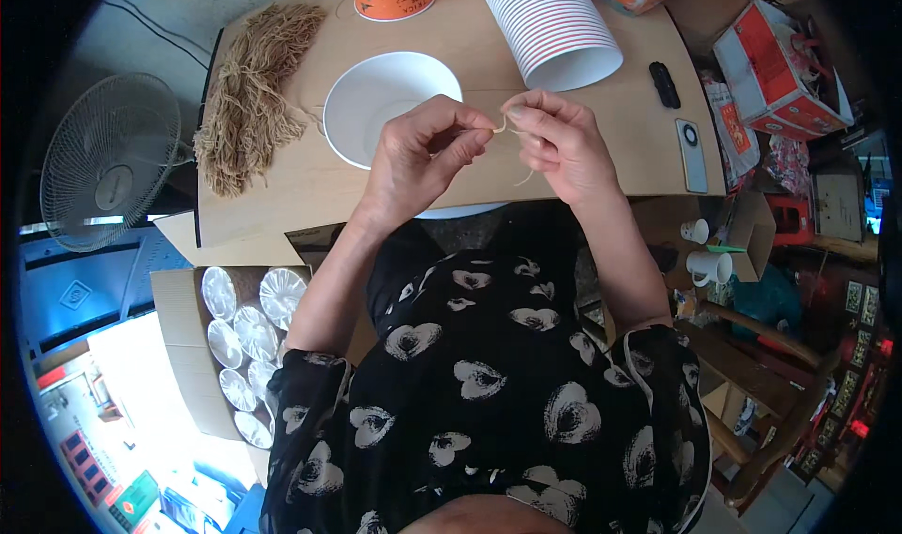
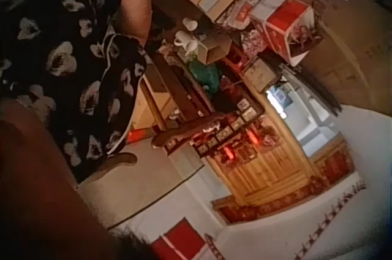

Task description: Attach elastic bands to paper bowls for packaging.

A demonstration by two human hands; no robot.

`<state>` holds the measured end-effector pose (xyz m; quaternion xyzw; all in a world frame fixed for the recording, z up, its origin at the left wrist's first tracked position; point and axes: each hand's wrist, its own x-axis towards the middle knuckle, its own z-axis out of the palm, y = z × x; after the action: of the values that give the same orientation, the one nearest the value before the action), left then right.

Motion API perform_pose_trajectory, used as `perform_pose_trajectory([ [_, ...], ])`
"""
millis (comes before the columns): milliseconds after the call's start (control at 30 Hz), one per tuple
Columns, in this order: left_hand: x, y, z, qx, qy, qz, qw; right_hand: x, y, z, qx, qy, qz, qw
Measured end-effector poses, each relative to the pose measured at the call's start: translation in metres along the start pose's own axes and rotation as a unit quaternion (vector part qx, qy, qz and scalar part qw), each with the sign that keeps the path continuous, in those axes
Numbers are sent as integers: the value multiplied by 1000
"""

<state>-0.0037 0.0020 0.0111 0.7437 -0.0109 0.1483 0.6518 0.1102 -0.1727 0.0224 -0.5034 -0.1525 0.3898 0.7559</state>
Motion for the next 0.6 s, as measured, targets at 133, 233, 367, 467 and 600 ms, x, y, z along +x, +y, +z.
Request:
perform_pose_trajectory([
  [133,-1,-8,4,20,44,68,997,2,4,4,29,-9,31,999],
  [233,-3,-11,7,5,61,66,996,2,7,7,41,-11,37,998],
  [367,-4,-5,10,-18,103,74,992,2,9,13,33,-4,44,998],
  [467,-5,-5,7,55,109,112,986,2,8,18,25,4,53,998],
  [600,-10,-12,5,119,119,171,971,4,9,19,9,-6,59,998],
])
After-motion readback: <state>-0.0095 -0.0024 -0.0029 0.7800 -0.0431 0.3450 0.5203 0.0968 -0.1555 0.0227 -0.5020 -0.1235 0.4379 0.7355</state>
